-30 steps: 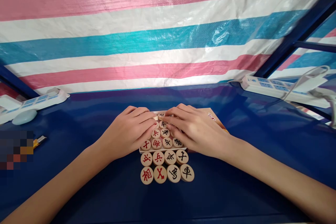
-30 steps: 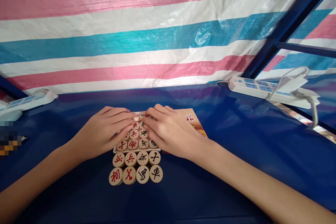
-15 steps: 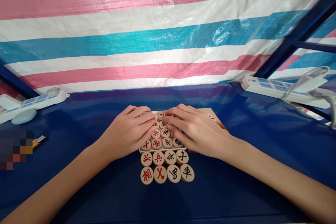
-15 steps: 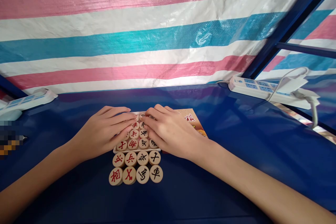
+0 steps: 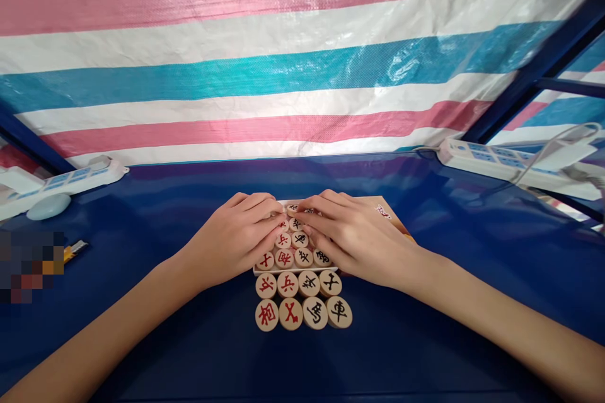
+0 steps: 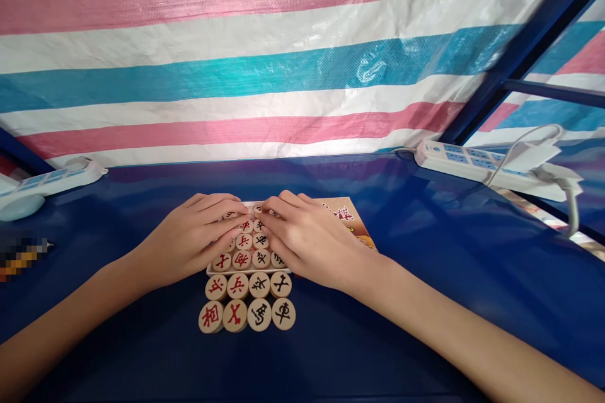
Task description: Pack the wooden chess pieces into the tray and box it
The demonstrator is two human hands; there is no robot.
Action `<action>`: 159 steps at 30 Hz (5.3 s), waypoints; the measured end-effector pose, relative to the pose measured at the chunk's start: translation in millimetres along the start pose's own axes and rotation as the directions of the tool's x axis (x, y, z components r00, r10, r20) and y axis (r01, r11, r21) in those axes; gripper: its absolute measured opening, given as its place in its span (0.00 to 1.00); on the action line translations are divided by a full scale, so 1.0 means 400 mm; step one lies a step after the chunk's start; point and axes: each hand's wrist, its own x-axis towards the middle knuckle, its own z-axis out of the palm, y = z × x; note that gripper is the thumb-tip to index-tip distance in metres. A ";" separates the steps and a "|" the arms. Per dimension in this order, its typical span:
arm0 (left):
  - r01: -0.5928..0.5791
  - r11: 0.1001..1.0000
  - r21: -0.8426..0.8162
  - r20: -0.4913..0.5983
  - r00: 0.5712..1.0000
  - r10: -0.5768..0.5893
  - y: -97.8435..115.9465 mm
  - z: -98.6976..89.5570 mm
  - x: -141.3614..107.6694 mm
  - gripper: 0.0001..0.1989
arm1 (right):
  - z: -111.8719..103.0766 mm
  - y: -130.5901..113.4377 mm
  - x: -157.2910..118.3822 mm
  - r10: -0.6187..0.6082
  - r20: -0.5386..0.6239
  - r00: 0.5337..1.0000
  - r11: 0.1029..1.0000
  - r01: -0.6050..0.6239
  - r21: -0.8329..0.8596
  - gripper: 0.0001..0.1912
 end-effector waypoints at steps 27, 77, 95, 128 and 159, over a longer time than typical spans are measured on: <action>0.481 0.814 -0.326 -0.050 0.851 -0.523 -0.041 0.037 0.044 0.10 | 0.011 0.009 0.012 0.067 -0.052 0.996 0.995 -0.063 0.074 0.16; 0.235 0.954 -0.184 -0.195 0.943 -0.270 -0.026 0.039 0.001 0.10 | 0.009 -0.018 0.006 0.073 -0.051 0.996 0.992 -0.067 0.105 0.15; 0.337 0.911 -0.238 -0.173 0.908 -0.381 -0.010 0.037 0.000 0.12 | 0.006 -0.026 0.012 0.095 -0.010 0.995 0.992 -0.094 0.080 0.19; 0.516 0.800 -0.306 -0.122 0.812 -0.570 0.004 0.043 0.027 0.05 | 0.010 -0.024 0.009 0.090 -0.012 0.996 0.993 -0.089 0.079 0.20; 0.543 0.713 -0.443 -0.076 0.770 -0.634 0.007 0.073 0.037 0.07 | 0.027 0.013 0.010 0.307 -0.037 0.951 0.939 -0.297 0.171 0.19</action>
